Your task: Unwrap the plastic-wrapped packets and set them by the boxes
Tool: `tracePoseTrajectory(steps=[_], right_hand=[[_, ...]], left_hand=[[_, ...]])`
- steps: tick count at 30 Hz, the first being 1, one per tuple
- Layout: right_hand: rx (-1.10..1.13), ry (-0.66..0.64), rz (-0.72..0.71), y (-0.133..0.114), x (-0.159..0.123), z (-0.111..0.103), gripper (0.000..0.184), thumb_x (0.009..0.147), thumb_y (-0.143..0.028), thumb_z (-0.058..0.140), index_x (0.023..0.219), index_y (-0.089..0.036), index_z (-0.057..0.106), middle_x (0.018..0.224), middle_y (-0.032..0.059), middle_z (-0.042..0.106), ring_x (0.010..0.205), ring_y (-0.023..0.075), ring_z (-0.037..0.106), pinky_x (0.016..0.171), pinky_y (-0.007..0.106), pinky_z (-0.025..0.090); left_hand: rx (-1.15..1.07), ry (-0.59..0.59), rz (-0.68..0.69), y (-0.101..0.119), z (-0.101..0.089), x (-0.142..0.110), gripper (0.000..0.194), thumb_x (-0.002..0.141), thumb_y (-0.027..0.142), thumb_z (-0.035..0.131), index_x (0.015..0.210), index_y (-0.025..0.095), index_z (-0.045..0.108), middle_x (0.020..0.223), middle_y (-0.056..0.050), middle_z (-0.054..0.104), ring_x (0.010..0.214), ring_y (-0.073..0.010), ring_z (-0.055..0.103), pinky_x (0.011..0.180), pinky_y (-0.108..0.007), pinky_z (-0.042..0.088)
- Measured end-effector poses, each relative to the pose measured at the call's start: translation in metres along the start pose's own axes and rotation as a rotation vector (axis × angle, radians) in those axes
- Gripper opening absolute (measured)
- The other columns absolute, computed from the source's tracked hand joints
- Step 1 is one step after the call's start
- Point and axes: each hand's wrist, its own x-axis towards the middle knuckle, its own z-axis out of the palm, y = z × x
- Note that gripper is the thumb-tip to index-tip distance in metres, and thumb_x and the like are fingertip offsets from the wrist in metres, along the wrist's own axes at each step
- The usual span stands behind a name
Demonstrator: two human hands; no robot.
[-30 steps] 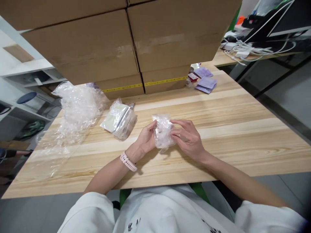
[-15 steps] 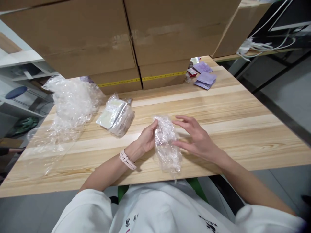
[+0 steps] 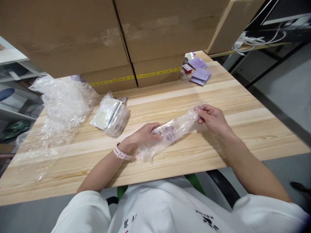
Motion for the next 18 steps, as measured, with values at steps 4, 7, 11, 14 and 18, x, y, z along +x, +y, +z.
tracePoseTrajectory(steps=[4, 7, 11, 14, 18], right_hand=[[-0.282, 0.194, -0.144, 0.021, -0.002, -0.013, 0.042, 0.081, -0.050, 0.076, 0.114, -0.025, 0.065, 0.100, 0.0078, 0.068, 0.075, 0.0206, 0.066, 0.060, 0.035, 0.057], [-0.530, 0.258, -0.466, 0.007, -0.015, -0.013, 0.042, 0.091, -0.044, 0.068, 0.130, -0.029, 0.063, 0.134, 0.0135, 0.063, 0.114, 0.0305, 0.064, 0.091, 0.051, 0.058], [-0.687, -0.326, -0.700, -0.008, -0.025, -0.003, 0.045, 0.090, -0.043, 0.073, 0.133, -0.033, 0.067, 0.142, 0.0085, 0.064, 0.137, 0.0344, 0.054, 0.114, 0.060, 0.042], [-0.752, -0.597, -0.639, 0.004, -0.019, 0.003, 0.056, 0.087, -0.046, 0.077, 0.140, -0.033, 0.064, 0.153, 0.0078, 0.057, 0.144, 0.0351, 0.049, 0.119, 0.061, 0.035], [-0.668, -0.555, -0.593, 0.018, -0.006, 0.006, 0.024, 0.098, -0.040, 0.061, 0.112, -0.028, 0.077, 0.135, 0.0070, 0.071, 0.129, 0.0299, 0.063, 0.113, 0.056, 0.040]], left_hand=[[0.468, 0.369, 0.123, -0.002, -0.005, 0.003, 0.037, 0.083, 0.019, 0.071, 0.120, 0.019, 0.069, 0.121, -0.012, 0.071, 0.113, -0.0317, 0.062, 0.100, -0.046, 0.048], [0.681, 0.425, 0.294, 0.004, 0.003, -0.005, 0.031, 0.088, 0.024, 0.070, 0.119, 0.021, 0.067, 0.127, -0.013, 0.068, 0.121, -0.0334, 0.057, 0.105, -0.050, 0.044], [0.834, 0.192, 0.348, 0.004, 0.024, -0.016, 0.054, 0.075, 0.031, 0.085, 0.122, 0.022, 0.061, 0.136, -0.015, 0.062, 0.128, -0.0382, 0.053, 0.108, -0.055, 0.042], [0.864, 0.173, 0.328, -0.006, 0.031, -0.019, 0.044, 0.079, 0.016, 0.074, 0.121, 0.020, 0.059, 0.143, -0.018, 0.057, 0.135, -0.0374, 0.050, 0.112, -0.054, 0.040], [0.751, 0.241, 0.305, -0.014, 0.018, -0.019, 0.014, 0.093, 0.013, 0.050, 0.100, 0.020, 0.060, 0.127, -0.016, 0.067, 0.117, -0.0308, 0.061, 0.098, -0.046, 0.048]])
